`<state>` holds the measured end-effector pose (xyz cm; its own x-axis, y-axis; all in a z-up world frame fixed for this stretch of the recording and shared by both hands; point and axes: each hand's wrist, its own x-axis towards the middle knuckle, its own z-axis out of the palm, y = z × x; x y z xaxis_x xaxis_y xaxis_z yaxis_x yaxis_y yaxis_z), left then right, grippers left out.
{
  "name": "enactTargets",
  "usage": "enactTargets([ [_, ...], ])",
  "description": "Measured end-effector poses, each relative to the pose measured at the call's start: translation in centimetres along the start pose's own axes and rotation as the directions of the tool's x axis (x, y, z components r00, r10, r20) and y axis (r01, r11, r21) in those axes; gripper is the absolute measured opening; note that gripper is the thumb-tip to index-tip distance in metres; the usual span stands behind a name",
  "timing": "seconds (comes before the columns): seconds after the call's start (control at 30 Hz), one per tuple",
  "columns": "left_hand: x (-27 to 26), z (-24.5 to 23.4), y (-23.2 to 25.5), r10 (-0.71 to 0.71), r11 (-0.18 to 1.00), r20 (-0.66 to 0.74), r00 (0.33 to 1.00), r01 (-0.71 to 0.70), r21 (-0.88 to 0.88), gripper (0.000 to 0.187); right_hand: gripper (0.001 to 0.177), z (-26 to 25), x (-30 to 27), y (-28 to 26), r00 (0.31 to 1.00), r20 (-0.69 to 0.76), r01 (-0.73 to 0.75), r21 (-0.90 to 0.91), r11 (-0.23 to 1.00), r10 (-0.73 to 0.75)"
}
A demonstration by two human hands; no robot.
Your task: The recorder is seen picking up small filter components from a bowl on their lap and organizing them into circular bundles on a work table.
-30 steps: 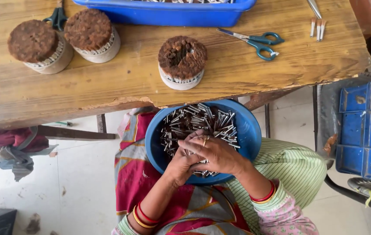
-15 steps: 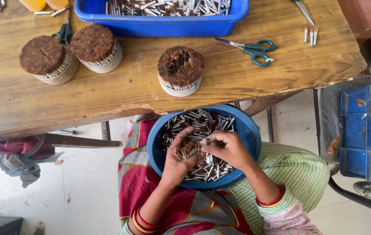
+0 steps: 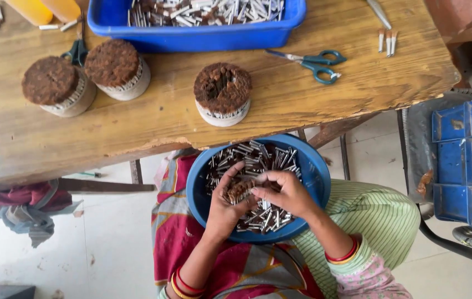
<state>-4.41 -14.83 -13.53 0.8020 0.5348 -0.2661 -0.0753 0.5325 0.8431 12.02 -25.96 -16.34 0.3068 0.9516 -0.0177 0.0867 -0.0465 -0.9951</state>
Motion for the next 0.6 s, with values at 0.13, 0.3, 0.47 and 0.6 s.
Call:
enactTargets([
  [0.13,-0.2,-0.4,-0.4,0.07,0.994,-0.037,0.997,-0.067,0.083,0.079,0.014,0.4,0.2,0.4,0.996,-0.084,-0.022,0.142,0.99,0.034],
  [0.3,0.0,-1.0,-1.3,0.056,0.997,-0.065,0.996,-0.053,0.057,0.067,0.011,-0.4,0.7,0.3,0.949,-0.306,0.113,0.103,0.988,-0.077],
  [0.47,0.4,-0.7,-0.7,0.046,0.999,-0.064,0.997,-0.046,-0.002,0.068,0.011,-1.3,0.6,2.9,0.994,-0.105,0.051,0.151,0.987,-0.035],
  [0.6,-0.8,-0.5,-0.2,-0.038,0.997,0.034,0.999,0.041,-0.07,0.07,0.016,-2.3,0.3,5.3,0.989,-0.044,-0.13,0.18,0.975,0.14],
])
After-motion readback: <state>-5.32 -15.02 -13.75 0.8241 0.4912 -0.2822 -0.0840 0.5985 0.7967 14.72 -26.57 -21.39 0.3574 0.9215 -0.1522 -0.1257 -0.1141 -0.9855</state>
